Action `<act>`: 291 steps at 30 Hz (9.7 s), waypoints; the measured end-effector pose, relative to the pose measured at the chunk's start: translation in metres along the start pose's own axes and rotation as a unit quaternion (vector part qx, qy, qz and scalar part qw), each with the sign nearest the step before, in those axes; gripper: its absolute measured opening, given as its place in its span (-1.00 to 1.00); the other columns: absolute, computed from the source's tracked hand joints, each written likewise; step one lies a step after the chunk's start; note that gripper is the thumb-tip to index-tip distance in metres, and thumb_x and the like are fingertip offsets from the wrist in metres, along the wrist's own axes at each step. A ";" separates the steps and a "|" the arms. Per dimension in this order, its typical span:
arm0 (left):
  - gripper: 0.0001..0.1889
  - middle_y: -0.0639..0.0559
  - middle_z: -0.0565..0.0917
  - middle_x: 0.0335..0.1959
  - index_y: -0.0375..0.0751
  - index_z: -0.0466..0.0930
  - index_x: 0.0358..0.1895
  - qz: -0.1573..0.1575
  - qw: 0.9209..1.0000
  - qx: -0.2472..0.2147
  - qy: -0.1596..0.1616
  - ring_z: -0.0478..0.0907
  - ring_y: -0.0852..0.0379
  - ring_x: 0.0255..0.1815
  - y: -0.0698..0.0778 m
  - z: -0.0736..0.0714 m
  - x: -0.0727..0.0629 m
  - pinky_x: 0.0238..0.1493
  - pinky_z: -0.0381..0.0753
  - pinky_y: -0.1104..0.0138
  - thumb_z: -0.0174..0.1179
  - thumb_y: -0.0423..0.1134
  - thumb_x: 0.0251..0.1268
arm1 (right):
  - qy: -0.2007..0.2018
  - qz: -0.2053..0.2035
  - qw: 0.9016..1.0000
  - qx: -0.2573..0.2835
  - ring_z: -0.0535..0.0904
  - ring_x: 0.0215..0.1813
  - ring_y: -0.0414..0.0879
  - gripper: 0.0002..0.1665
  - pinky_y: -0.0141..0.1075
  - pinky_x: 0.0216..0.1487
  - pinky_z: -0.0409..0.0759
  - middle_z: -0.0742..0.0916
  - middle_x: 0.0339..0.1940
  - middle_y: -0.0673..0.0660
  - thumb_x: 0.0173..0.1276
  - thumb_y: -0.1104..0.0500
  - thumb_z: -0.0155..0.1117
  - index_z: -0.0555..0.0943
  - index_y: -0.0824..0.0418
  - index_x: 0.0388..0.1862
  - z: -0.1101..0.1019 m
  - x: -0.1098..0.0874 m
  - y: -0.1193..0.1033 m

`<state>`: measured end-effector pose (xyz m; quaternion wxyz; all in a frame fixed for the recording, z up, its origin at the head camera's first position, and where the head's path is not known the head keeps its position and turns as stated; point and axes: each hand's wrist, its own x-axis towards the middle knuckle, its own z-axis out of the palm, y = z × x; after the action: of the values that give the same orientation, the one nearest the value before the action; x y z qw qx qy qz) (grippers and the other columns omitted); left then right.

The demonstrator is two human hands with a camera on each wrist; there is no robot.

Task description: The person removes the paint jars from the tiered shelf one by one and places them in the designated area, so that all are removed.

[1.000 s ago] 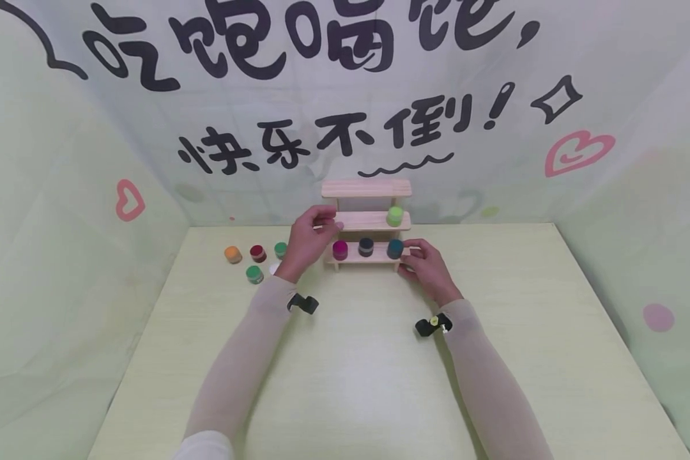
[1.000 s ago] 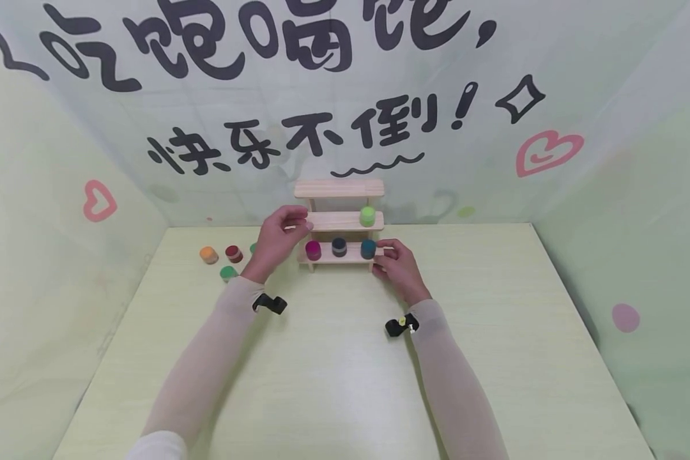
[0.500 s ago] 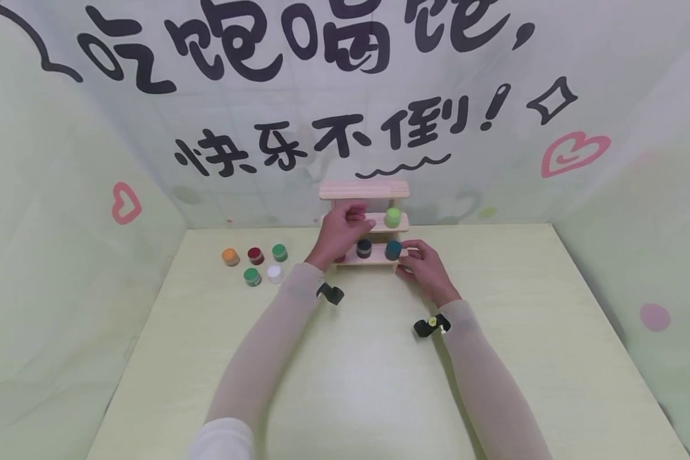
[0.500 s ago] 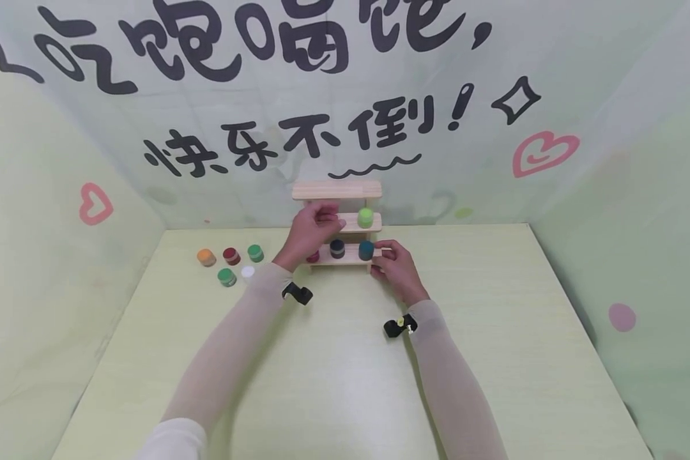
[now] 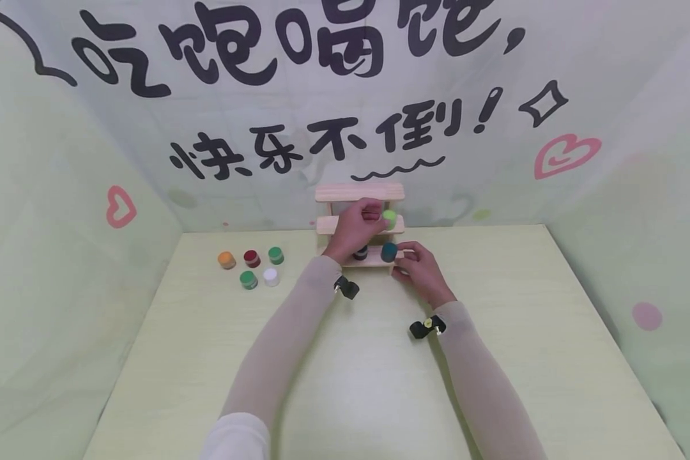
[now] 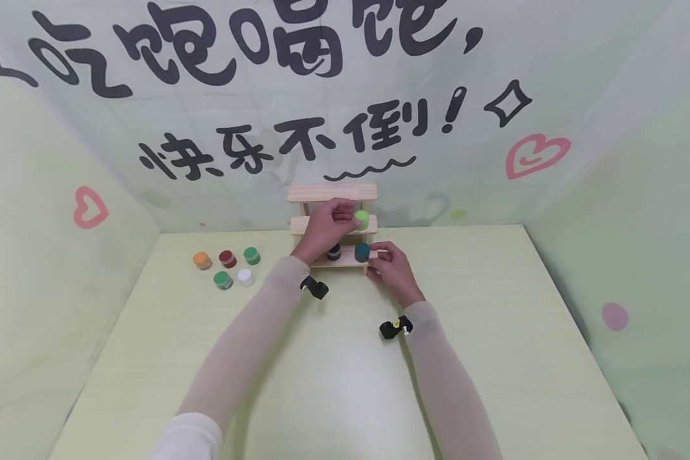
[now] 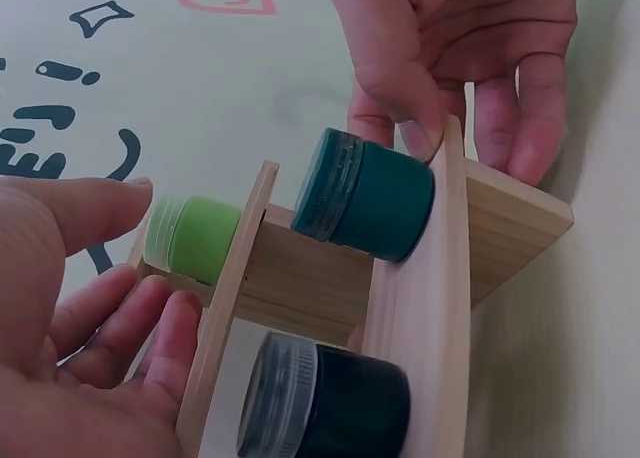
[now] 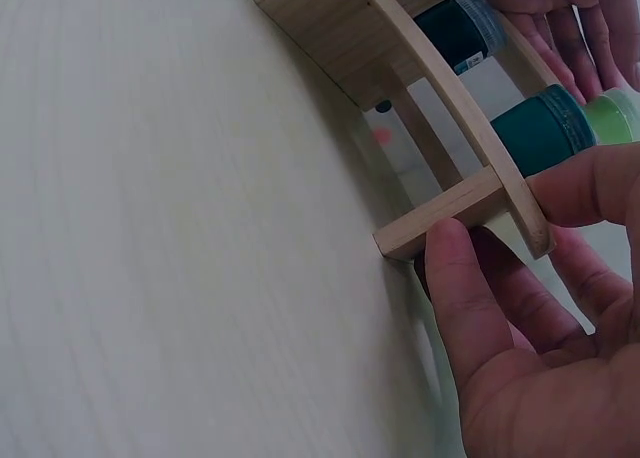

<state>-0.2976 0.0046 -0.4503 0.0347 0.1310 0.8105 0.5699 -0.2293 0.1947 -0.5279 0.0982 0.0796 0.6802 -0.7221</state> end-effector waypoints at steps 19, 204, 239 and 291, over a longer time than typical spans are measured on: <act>-0.55 0.07 0.76 0.03 -0.03 0.70 0.26 -0.006 0.998 0.057 -0.015 0.66 0.15 0.05 0.002 0.008 0.003 0.14 0.69 0.32 0.49 -0.13 0.32 | 0.005 0.003 1.000 -0.009 0.72 -0.04 -0.11 -0.60 -0.27 0.10 0.80 0.72 -0.10 0.12 0.51 0.31 0.23 0.50 0.18 0.29 -0.001 0.000 0.000; -0.55 -0.07 0.67 0.26 -0.09 0.60 0.33 -0.145 0.958 0.078 0.234 0.59 -0.01 0.29 -0.107 -0.206 -0.173 0.00 0.59 0.60 0.36 -0.06 0.47 | 0.014 0.008 1.000 -0.023 0.72 0.01 -0.07 -0.61 -0.32 0.07 0.80 0.75 -0.02 0.10 0.54 0.27 0.23 0.51 0.16 0.29 0.004 -0.002 0.004; -0.59 -0.05 0.70 0.23 -0.07 0.62 0.28 -0.050 0.995 0.028 0.087 0.67 0.00 0.17 -0.082 -0.100 -0.115 0.26 0.73 0.07 0.40 -0.13 0.43 | 0.015 0.013 1.000 -0.021 0.71 0.04 -0.08 -0.61 -0.33 0.07 0.79 0.74 0.03 0.14 0.53 0.26 0.24 0.52 0.15 0.29 0.002 -0.001 0.003; -0.55 0.09 0.76 0.06 0.06 0.67 0.24 -0.044 0.997 0.033 0.055 0.66 0.05 0.18 -0.081 -0.071 -0.098 0.16 0.75 0.11 0.50 -0.11 0.31 | 0.009 0.019 0.999 -0.029 0.71 0.08 -0.05 -0.59 -0.29 0.12 0.79 0.73 0.07 0.13 0.57 0.24 0.22 0.50 0.11 0.34 0.001 0.001 0.002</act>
<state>-0.2317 -0.1108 -0.5105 0.0106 0.0650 0.8347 0.5467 -0.2294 0.1939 -0.5301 0.1080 0.0957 0.7001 -0.6993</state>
